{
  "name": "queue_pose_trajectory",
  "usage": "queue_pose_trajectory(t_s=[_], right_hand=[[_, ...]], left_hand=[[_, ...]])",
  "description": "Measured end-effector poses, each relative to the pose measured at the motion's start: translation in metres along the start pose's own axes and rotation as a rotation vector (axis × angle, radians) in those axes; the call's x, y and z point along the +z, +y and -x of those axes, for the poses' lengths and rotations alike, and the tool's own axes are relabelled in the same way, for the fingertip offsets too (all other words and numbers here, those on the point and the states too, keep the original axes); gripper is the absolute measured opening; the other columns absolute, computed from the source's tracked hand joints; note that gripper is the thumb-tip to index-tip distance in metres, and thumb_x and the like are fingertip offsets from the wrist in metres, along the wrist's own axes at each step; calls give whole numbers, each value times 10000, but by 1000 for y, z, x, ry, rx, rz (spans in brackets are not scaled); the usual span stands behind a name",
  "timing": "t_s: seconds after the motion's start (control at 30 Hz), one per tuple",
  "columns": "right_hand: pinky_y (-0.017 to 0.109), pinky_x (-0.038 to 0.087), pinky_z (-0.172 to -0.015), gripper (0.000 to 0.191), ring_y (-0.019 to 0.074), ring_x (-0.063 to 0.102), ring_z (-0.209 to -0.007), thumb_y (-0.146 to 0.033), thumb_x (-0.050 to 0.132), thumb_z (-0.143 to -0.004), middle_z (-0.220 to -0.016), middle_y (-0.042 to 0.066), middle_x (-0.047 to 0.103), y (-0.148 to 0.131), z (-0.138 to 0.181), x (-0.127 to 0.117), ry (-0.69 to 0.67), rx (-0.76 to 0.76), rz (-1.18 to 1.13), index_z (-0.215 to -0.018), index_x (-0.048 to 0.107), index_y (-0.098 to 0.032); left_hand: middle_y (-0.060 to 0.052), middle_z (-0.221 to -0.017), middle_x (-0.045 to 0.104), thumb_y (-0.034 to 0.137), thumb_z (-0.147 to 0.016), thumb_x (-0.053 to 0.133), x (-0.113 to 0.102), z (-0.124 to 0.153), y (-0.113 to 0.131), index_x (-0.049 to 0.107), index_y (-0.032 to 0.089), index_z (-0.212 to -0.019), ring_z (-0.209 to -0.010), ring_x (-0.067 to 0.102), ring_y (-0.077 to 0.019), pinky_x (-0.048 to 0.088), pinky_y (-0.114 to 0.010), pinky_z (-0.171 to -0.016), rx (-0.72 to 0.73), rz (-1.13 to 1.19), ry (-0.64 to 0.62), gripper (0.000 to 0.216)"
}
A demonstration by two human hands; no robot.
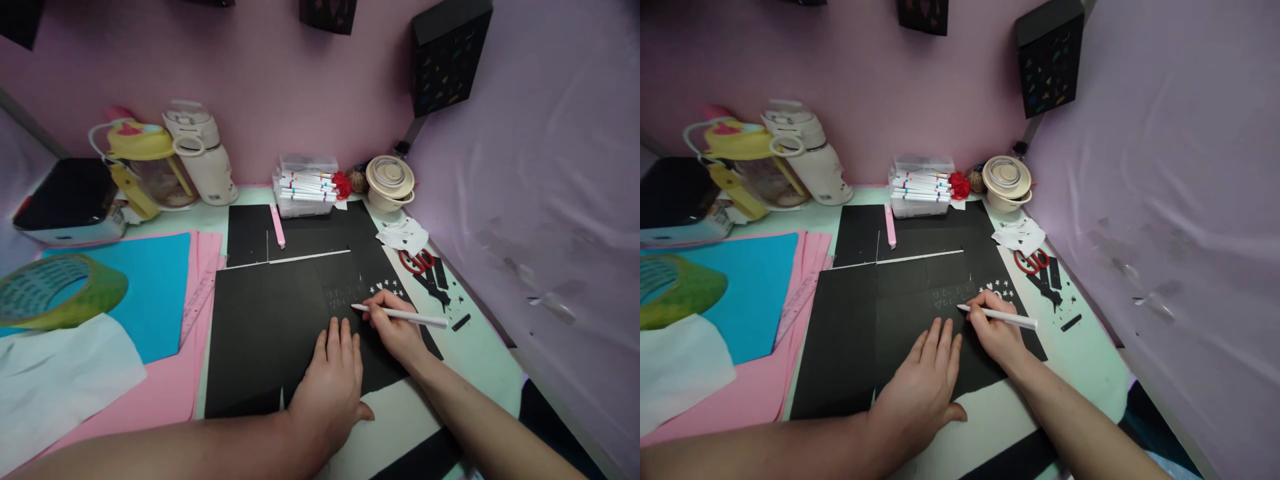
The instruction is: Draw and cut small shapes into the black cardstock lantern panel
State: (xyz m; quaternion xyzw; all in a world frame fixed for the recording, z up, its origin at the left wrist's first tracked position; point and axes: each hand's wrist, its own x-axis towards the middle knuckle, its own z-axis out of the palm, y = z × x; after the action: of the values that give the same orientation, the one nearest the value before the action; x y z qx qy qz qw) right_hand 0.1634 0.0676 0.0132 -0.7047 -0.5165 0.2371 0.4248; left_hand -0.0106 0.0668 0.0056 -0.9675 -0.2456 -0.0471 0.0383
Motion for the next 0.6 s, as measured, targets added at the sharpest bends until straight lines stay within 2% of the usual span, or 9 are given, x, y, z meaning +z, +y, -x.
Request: queue_pose_trajectory(t_s=[0.6], right_hand=[[250,451,-534,164,143,587,-537,-252,527,-842,-598,-6,652,-1,1,-1,-35,-22,3,-708,613,-210]], left_hand=[[-271,-1376,488,779,-675,606,-1,0,0,572,30,-1309,-1271,505,-388,481,-440,-984,2,-17,2,982]])
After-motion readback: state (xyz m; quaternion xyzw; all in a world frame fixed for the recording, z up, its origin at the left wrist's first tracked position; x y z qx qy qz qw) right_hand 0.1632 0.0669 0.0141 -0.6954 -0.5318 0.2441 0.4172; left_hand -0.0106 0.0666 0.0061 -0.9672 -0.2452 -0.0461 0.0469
